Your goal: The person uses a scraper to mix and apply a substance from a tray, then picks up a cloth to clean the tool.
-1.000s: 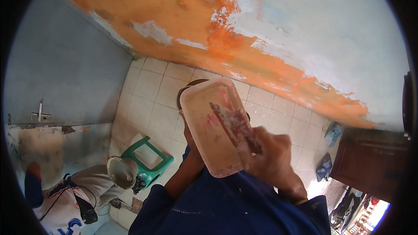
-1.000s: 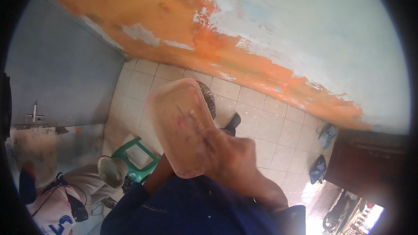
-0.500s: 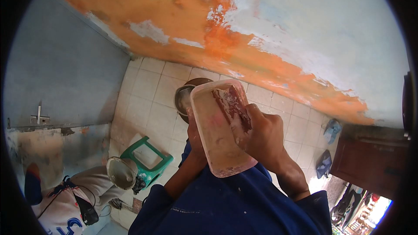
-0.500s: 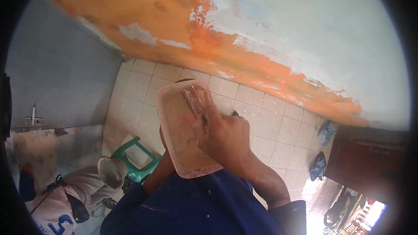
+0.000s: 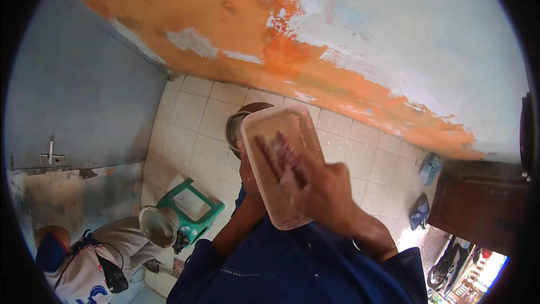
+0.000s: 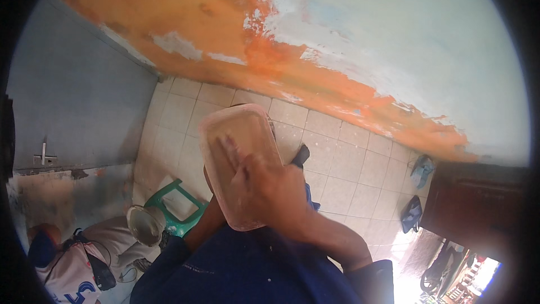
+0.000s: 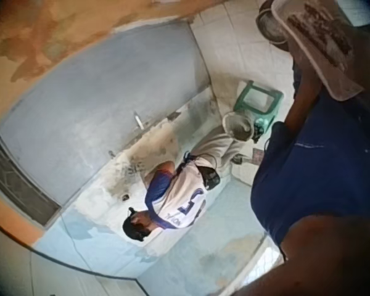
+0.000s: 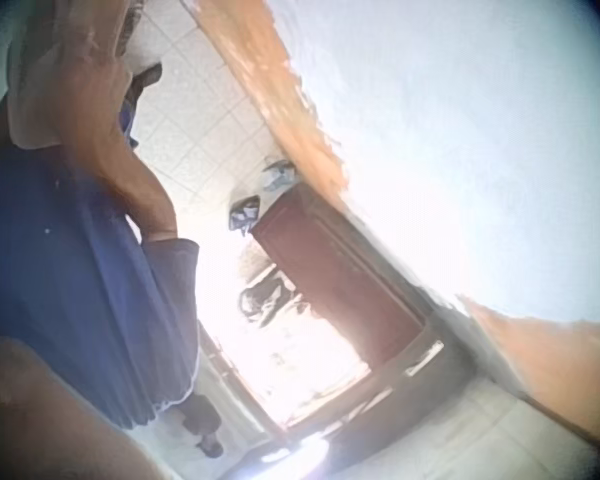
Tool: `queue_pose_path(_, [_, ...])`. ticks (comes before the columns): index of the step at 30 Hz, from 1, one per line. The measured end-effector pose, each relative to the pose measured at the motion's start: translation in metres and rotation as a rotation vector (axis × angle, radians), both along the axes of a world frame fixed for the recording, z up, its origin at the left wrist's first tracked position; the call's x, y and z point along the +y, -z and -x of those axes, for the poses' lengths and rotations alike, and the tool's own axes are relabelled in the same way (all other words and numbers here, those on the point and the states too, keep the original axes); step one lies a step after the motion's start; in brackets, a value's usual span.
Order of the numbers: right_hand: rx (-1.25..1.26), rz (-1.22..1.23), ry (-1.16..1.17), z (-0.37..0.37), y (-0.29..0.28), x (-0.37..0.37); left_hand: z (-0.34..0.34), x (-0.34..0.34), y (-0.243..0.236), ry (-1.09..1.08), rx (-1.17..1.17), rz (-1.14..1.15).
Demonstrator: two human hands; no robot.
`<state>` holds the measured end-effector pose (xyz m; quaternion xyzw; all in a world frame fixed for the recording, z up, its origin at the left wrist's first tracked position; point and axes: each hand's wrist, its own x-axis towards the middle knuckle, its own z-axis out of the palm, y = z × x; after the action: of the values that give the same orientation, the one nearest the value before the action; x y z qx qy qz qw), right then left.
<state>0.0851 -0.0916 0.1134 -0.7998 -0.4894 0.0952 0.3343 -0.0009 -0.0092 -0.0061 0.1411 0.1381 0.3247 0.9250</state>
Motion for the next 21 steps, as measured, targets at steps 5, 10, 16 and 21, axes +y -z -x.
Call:
queue_pose_path(5, [-0.047,0.033,0.073,-0.017,-0.005,0.001,0.002,0.0,-0.015,0.049,-0.076,0.222])
queue_pose_path(10, [-0.09,0.177,0.066,-0.002,-0.004,-0.02,0.007,0.003,-0.011,0.013,0.0,0.151])
queue_pose_path(16, [-0.105,-0.003,-0.116,0.019,-0.005,-0.02,0.005,0.001,-0.007,0.016,0.049,0.144])
queue_pose_path(21, [-0.001,-0.089,0.048,0.015,0.001,0.001,-0.003,0.001,0.003,0.009,-0.109,0.049])
